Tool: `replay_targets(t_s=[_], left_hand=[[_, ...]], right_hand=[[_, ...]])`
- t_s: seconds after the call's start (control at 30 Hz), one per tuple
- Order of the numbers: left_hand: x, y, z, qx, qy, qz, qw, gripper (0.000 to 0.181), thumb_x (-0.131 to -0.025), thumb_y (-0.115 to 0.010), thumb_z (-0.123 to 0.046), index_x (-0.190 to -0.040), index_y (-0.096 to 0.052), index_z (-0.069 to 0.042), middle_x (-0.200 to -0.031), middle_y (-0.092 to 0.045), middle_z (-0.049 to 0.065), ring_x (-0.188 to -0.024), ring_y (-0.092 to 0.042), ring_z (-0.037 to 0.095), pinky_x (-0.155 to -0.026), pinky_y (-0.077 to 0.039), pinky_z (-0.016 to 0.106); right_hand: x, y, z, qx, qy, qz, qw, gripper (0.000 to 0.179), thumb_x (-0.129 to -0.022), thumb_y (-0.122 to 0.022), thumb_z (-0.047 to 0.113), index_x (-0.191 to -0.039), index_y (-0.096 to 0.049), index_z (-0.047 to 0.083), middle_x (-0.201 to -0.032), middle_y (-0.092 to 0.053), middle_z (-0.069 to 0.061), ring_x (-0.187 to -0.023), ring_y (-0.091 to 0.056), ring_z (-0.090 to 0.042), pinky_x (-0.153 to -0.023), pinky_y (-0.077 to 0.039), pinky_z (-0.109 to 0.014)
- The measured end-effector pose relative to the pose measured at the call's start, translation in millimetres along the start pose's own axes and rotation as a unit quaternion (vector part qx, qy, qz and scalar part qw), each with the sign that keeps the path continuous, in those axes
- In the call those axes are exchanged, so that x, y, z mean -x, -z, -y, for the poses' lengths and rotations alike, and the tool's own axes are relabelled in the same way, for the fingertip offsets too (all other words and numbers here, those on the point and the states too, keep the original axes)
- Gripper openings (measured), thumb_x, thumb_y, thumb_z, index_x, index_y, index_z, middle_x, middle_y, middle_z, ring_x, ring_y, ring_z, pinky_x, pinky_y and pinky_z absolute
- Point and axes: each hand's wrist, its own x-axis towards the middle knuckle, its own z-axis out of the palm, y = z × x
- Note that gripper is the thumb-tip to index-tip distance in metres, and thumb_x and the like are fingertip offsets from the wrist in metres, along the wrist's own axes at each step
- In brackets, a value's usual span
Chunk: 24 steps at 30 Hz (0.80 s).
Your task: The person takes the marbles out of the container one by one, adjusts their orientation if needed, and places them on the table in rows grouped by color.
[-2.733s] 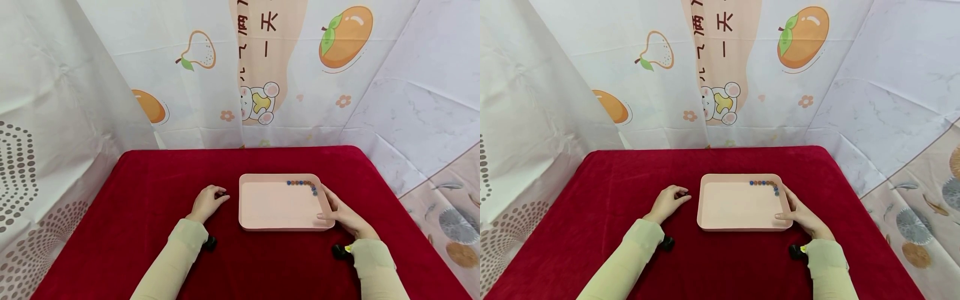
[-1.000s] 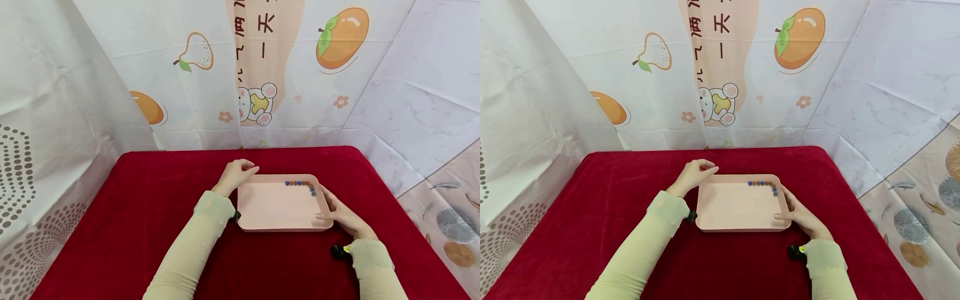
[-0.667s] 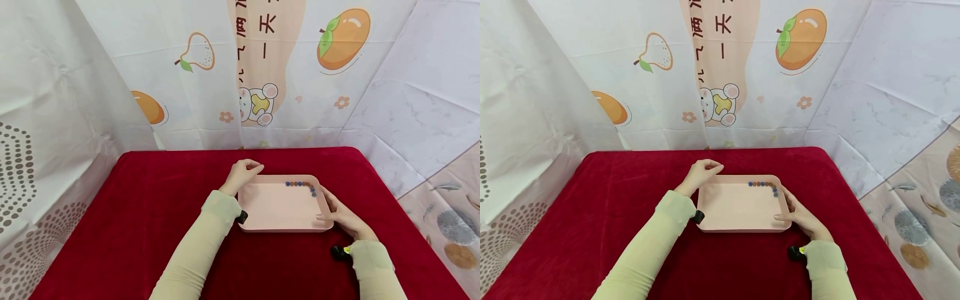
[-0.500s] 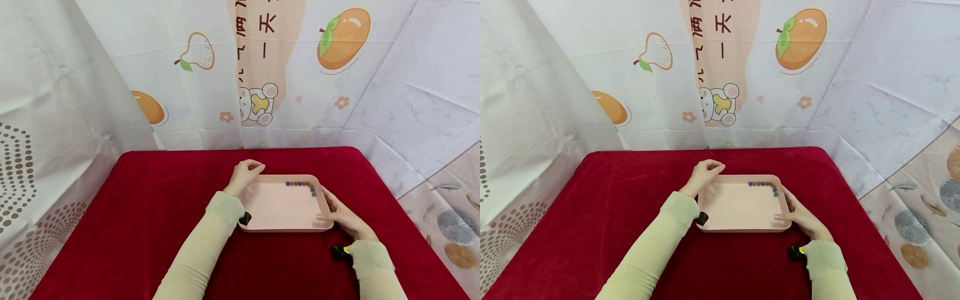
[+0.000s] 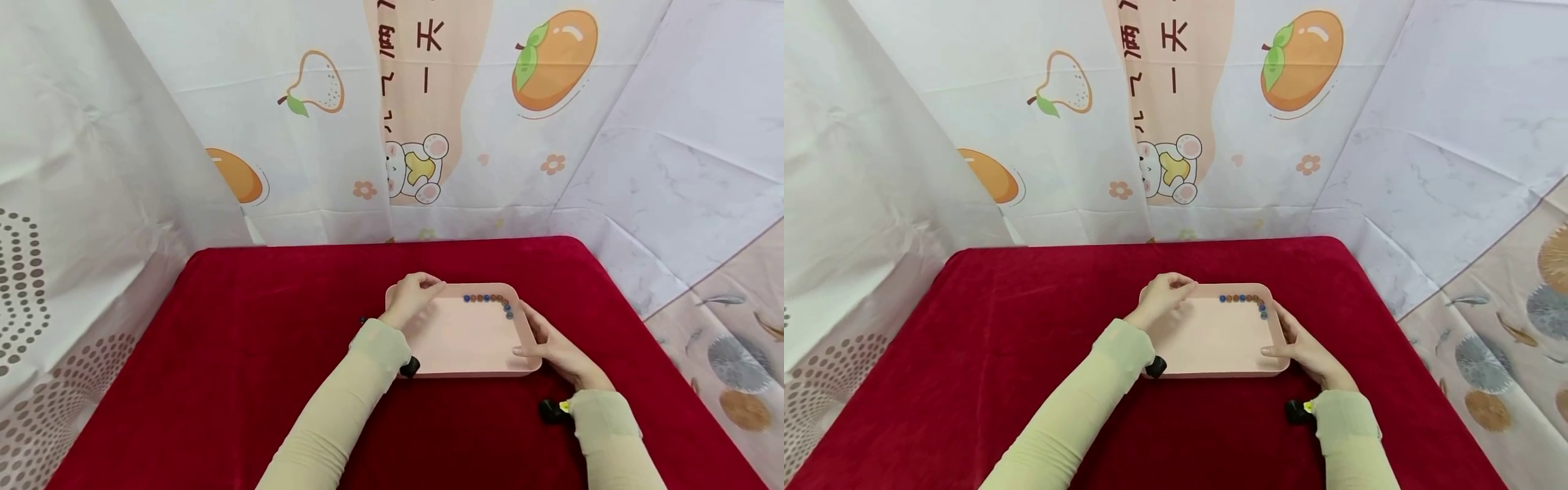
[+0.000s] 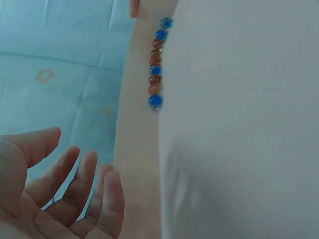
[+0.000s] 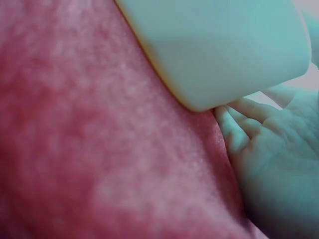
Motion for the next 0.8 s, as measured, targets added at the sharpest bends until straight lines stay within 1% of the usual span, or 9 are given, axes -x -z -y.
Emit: replay_targets(t_s=[0.1,0.2,0.3,0.47,0.57,0.6,0.63,0.7,0.8], left_hand=[[0.9,-5.6,0.3,0.023,-0.005,0.024,0.9995,0.028,-0.097,-0.063,-0.037,-0.113,-0.07,-0.016,-0.112,-0.069,0.001,-0.096,-0.064,0.016,-0.086,-0.055,0.034],[0.4,-9.7,-1.1,0.025,-0.006,0.028,0.9993,0.027,-0.097,-0.063,-0.035,-0.114,-0.07,-0.015,-0.113,-0.069,0.002,-0.095,-0.064,0.016,-0.084,-0.055,0.032],[-0.2,-12.3,-3.9,0.007,-0.005,0.028,0.9996,0.028,-0.098,-0.063,-0.036,-0.116,-0.069,-0.015,-0.114,-0.068,0.001,-0.092,-0.066,0.018,-0.084,-0.055,0.032],[-1.9,-16.3,-7.7,-0.007,-0.004,0.04,0.9992,0.03,-0.099,-0.061,-0.036,-0.119,-0.068,-0.015,-0.115,-0.068,0.003,-0.085,-0.071,0.024,-0.081,-0.056,0.029],[-4.9,-18.6,-9.2,-0.013,-0.004,0.045,0.9989,0.032,-0.099,-0.061,-0.037,-0.121,-0.067,-0.014,-0.115,-0.068,0.003,-0.081,-0.071,0.024,-0.079,-0.056,0.028],[-5.7,-19.4,-9.7,-0.015,-0.003,0.046,0.9988,0.032,-0.099,-0.061,-0.036,-0.121,-0.067,-0.014,-0.115,-0.068,0.004,-0.081,-0.071,0.023,-0.078,-0.056,0.028],[-6.7,-20.4,-10.2,-0.017,-0.003,0.048,0.9987,0.033,-0.099,-0.061,-0.037,-0.122,-0.067,-0.014,-0.115,-0.068,0.004,-0.081,-0.071,0.023,-0.078,-0.056,0.028],[-8.7,-22.7,-11.1,-0.024,-0.001,0.05,0.9985,0.034,-0.099,-0.061,-0.037,-0.123,-0.066,-0.014,-0.116,-0.068,0.004,-0.08,-0.071,0.023,-0.078,-0.057,0.028],[-10.7,-26.9,-12.3,-0.022,0.0,0.057,0.9981,0.035,-0.098,-0.062,-0.036,-0.125,-0.066,-0.013,-0.118,-0.068,0.005,-0.085,-0.071,0.023,-0.078,-0.057,0.028]], right_hand=[[-0.4,0.0,0.6,0.006,-0.007,-0.003,1.0,0.099,-0.09,-0.067,0.002,-0.16,0.002,0.013,-0.164,-0.001,-0.023,-0.13,-0.04,0.002,-0.098,-0.042,-0.01],[-0.8,-0.3,1.9,0.017,-0.013,-0.002,0.9998,0.098,-0.09,-0.067,0.005,-0.16,0.002,0.014,-0.165,-0.002,-0.021,-0.131,-0.038,0.001,-0.098,-0.041,-0.009],[0.7,-1.3,4.0,0.03,-0.017,-0.001,0.9994,0.098,-0.091,-0.067,0.006,-0.16,0.001,0.014,-0.166,-0.002,-0.02,-0.135,-0.035,-0.004,-0.098,-0.039,-0.008],[7.7,-2.9,7.7,0.041,-0.029,-0.007,0.9987,0.101,-0.089,-0.07,0.007,-0.16,0.002,0.009,-0.166,0.002,-0.019,-0.149,-0.015,-0.034,-0.097,-0.034,-0.003],[12.1,-2.6,9.4,0.046,-0.041,-0.011,0.9981,0.103,-0.088,-0.072,0.008,-0.16,0.002,0.008,-0.166,0.003,-0.019,-0.149,-0.001,-0.044,-0.095,-0.032,-0.001],[13.1,-2.5,9.8,0.047,-0.044,-0.011,0.9978,0.104,-0.087,-0.073,0.009,-0.16,0.002,0.008,-0.166,0.003,-0.019,-0.149,-0.001,-0.045,-0.094,-0.033,-0.002],[13.9,-2.4,10.0,0.048,-0.046,-0.011,0.9977,0.105,-0.087,-0.073,0.009,-0.16,0.002,0.008,-0.166,0.003,-0.019,-0.149,-0.002,-0.044,-0.094,-0.033,-0.002],[15.4,-2.1,9.3,0.047,-0.046,-0.008,0.9978,0.107,-0.086,-0.074,0.009,-0.16,0.003,0.008,-0.166,0.003,-0.02,-0.15,-0.009,-0.032,-0.095,-0.034,-0.002],[16.9,-2.5,7.6,0.042,-0.05,-0.006,0.9978,0.11,-0.084,-0.076,0.01,-0.16,0.004,0.009,-0.166,0.004,-0.019,-0.143,-0.021,-0.003,-0.095,-0.035,-0.003]])
